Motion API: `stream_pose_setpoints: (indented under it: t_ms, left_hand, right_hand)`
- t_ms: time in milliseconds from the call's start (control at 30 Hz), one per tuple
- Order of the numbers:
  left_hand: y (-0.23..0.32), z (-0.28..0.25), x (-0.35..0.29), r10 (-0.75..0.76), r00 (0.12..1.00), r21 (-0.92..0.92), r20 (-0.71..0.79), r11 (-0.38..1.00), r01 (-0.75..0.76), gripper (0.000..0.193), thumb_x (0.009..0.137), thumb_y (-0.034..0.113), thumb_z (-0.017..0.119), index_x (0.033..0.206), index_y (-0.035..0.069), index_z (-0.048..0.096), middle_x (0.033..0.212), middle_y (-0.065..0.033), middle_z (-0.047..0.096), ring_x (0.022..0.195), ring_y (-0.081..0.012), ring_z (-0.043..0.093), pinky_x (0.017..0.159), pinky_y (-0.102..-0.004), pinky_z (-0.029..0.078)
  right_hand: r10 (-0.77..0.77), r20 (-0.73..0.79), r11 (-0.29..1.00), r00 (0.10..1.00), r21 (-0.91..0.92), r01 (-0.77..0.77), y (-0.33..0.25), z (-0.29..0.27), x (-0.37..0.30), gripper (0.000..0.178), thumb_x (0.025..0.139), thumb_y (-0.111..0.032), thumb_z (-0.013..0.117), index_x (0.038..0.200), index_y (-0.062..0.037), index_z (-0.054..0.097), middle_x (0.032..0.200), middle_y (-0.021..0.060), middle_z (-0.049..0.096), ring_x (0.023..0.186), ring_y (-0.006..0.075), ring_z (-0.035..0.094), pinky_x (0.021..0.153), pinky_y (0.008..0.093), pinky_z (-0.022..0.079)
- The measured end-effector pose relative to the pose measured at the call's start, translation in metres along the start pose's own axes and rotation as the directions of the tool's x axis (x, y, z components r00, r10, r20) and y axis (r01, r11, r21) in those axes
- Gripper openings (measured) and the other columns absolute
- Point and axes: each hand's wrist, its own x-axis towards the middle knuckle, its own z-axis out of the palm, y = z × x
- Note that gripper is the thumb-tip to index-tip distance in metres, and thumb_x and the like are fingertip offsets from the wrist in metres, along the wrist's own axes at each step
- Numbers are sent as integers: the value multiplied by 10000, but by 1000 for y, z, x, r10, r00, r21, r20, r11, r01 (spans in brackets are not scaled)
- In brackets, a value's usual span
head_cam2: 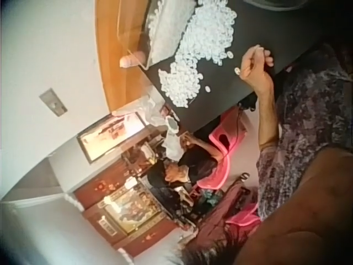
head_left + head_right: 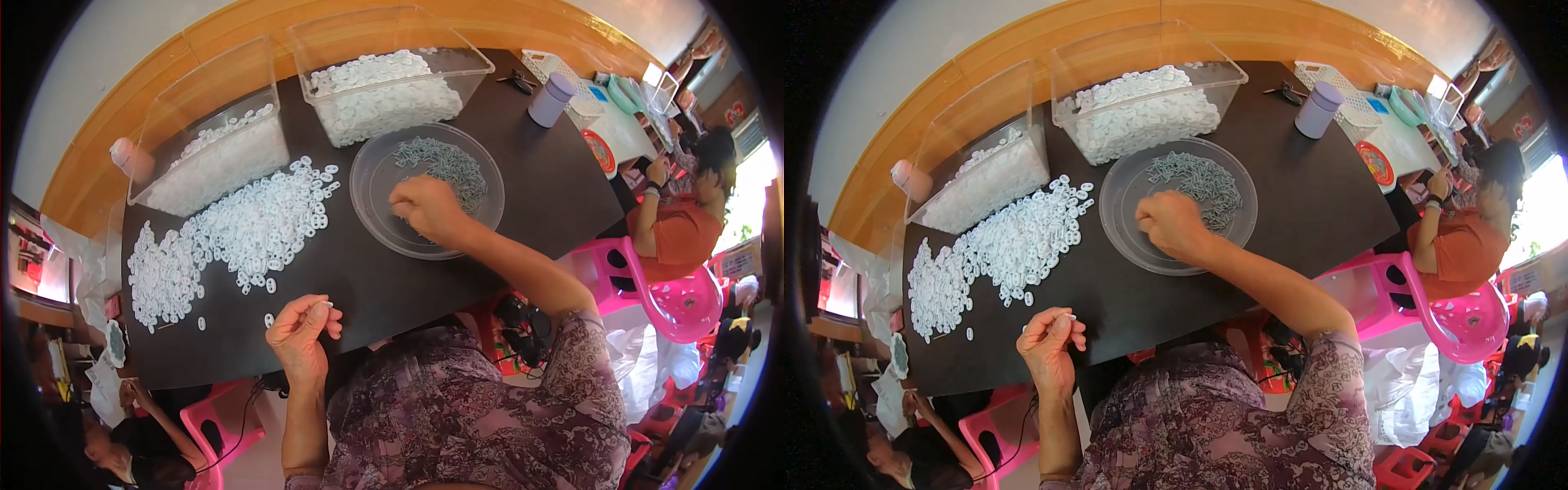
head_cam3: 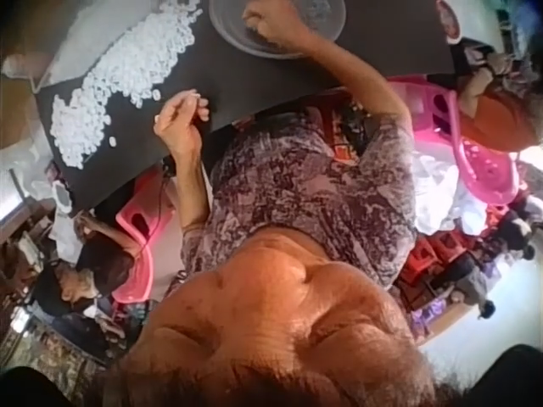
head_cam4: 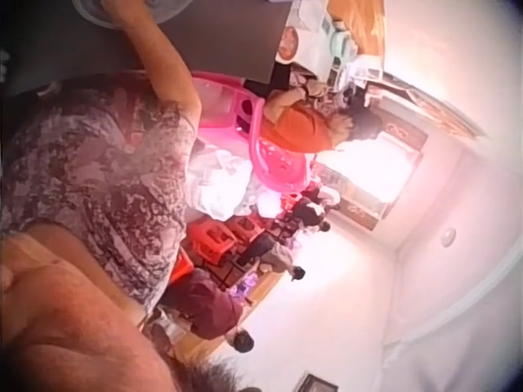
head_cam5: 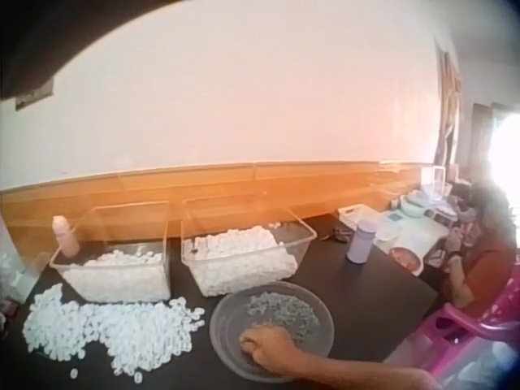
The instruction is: Assembling small plastic hardware components by inserting pins into plastic bases.
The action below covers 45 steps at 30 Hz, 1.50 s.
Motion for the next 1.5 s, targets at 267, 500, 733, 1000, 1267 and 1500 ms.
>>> stream_pose_setpoints:
  t_ms: [267,500,733,1000,1267,1500]
  left_hand:
    - [1,7,0,-75,997,-70,-13,995,74,155,819,44,665,939,-51,642,789,-147,657,595,-162,604,553,-258,492]
    - [-2,3,-3,-51,999,-57,-3,997,50,182,821,29,659,979,-55,631,794,-113,641,628,-140,566,568,-253,462]
    - [-2,-7,-8,-4,1000,20,-28,1000,5,143,811,28,669,936,-37,647,782,-82,636,619,-110,548,555,-224,449]
    - [-5,-12,-11,-14,998,-27,-54,1000,12,122,840,69,650,927,-6,608,752,-65,623,587,-94,536,526,-203,423]
    - [-6,-15,-9,-75,996,-126,-43,990,69,118,861,81,632,929,-8,595,755,-73,625,576,-97,540,519,-211,424]
    - [-2,-10,-5,-95,994,-206,-49,975,83,173,862,64,625,1002,-36,603,795,-101,640,617,-129,575,551,-238,461]
  right_hand:
    - [-26,175,970,984,-234,67,-5,32,28,90,734,-119,616,706,-34,605,732,155,604,778,358,569,679,461,447]
    - [-119,296,919,948,-328,217,-11,31,34,49,694,-52,587,694,-3,592,766,174,617,784,365,573,672,467,458]
    - [-366,367,724,855,-465,509,-14,21,35,83,613,-37,594,687,-9,569,742,151,588,756,312,545,657,398,447]
    - [-461,383,610,800,-518,600,-6,23,35,107,597,-65,609,666,-32,534,714,131,552,731,274,522,622,362,420]
    - [-485,175,784,857,-347,515,-3,13,27,151,602,-3,586,701,-42,478,707,133,513,703,305,512,602,432,413]
    - [-278,95,957,956,-56,284,-43,-7,13,135,711,47,592,804,-34,536,761,93,544,671,230,545,597,332,441]
